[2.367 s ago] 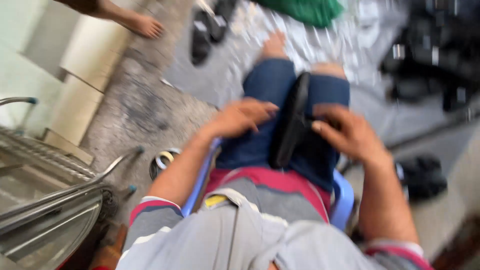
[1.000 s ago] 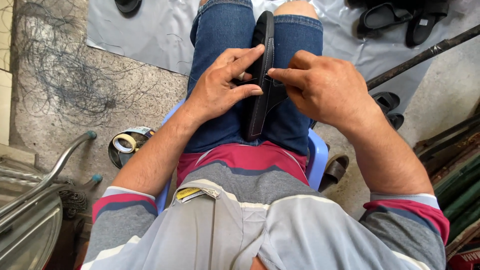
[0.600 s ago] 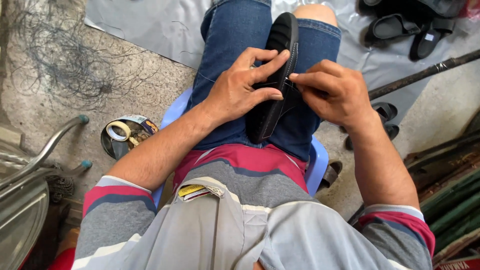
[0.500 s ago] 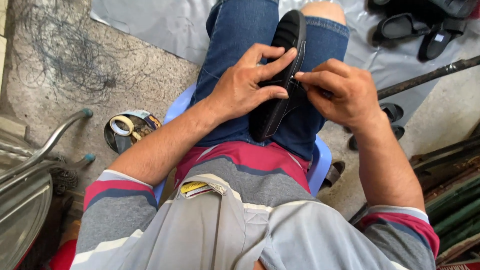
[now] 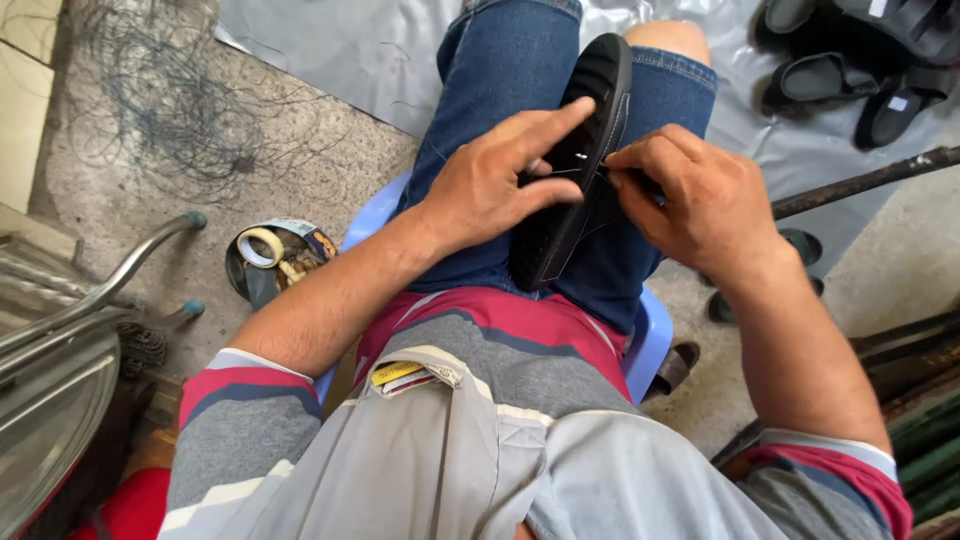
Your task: Hand-sewing the sole of a sandal using a needle and thread while sitting on a stool.
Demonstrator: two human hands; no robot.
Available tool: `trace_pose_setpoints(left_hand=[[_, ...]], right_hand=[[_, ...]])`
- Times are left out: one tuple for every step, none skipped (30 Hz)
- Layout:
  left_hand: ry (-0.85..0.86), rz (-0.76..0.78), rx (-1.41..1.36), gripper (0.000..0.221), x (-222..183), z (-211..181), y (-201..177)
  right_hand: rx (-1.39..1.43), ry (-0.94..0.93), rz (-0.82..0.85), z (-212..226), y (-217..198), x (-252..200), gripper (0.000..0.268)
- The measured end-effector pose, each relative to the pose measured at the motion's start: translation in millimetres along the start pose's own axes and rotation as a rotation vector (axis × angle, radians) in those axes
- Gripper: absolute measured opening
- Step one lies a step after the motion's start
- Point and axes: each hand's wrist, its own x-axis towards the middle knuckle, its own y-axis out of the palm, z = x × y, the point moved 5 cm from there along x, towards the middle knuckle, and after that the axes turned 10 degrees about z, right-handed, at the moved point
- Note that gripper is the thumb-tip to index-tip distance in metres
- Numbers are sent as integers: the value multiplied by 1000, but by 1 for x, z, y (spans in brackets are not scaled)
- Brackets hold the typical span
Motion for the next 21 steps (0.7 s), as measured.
trace_pose_setpoints(left_hand=[[-9, 4, 5, 63, -4, -1, -6], [4, -34, 55, 33, -8, -2, -13], [17, -71, 106, 9, -12, -3, -21], [21, -62, 110, 9, -16, -9, -30], [-93, 91, 102, 9, -19, -9, -34], [-202, 244, 90, 8, -23, -9, -36], [-197, 250, 91, 8, -24, -12, -39], [-184, 295, -61, 5, -24, -15, -41], [-170, 341, -212, 7, -25, -19, -44], [-169, 346, -212, 7, -22, -21, -39], [-92, 328, -469, 5, -18, -26, -35], [-21, 307, -723, 12, -16, -31, -33], [-27, 310, -720, 12, -10, -29, -22], [-32, 265, -753, 8, -5, -25, -15], [-36, 219, -785, 7, 0, -21, -9], [-35, 224, -785, 7, 1, -21, -10], [11, 130, -444, 9, 3, -23, -18], [64, 37, -102, 12, 6, -28, -24], [74, 42, -103, 12, 9, -30, -24], [-62, 37, -38, 19, 10, -25, -24], [-197, 33, 27, 27, 9, -20, -25]], right_hand=[[11, -1, -2, 1, -4, 0, 8], [-66, 10, 21, 3, -5, 0, 11], [-142, 21, 44, 5, -6, -1, 14], [-139, 30, 39, 4, -7, -1, 14], [-127, -7, 48, 5, -8, -1, 14], [-120, -44, 61, 6, -9, -1, 13], [-121, -36, 60, 8, -9, -3, 13], [-79, -39, 44, 9, -10, -2, 15], [-38, -43, 28, 9, -11, -1, 17], [-37, -38, 27, 10, -10, -2, 17], [-77, -9, 10, 9, -10, -3, 17], [-111, 16, -9, 10, -8, -3, 18], [-104, 18, -13, 8, -7, -6, 18], [-96, 7, -22, 8, -5, -6, 18], [-89, -5, -32, 8, -3, -7, 18], [-90, 0, -33, 8, 0, -7, 18], [-88, 14, -46, 7, 2, -9, 20], [-92, 32, -61, 5, 3, -11, 22], [-98, 40, -63, 4, 2, -12, 22], [-82, 41, -77, 4, 3, -12, 23], [-65, 43, -90, 5, 3, -13, 23]])
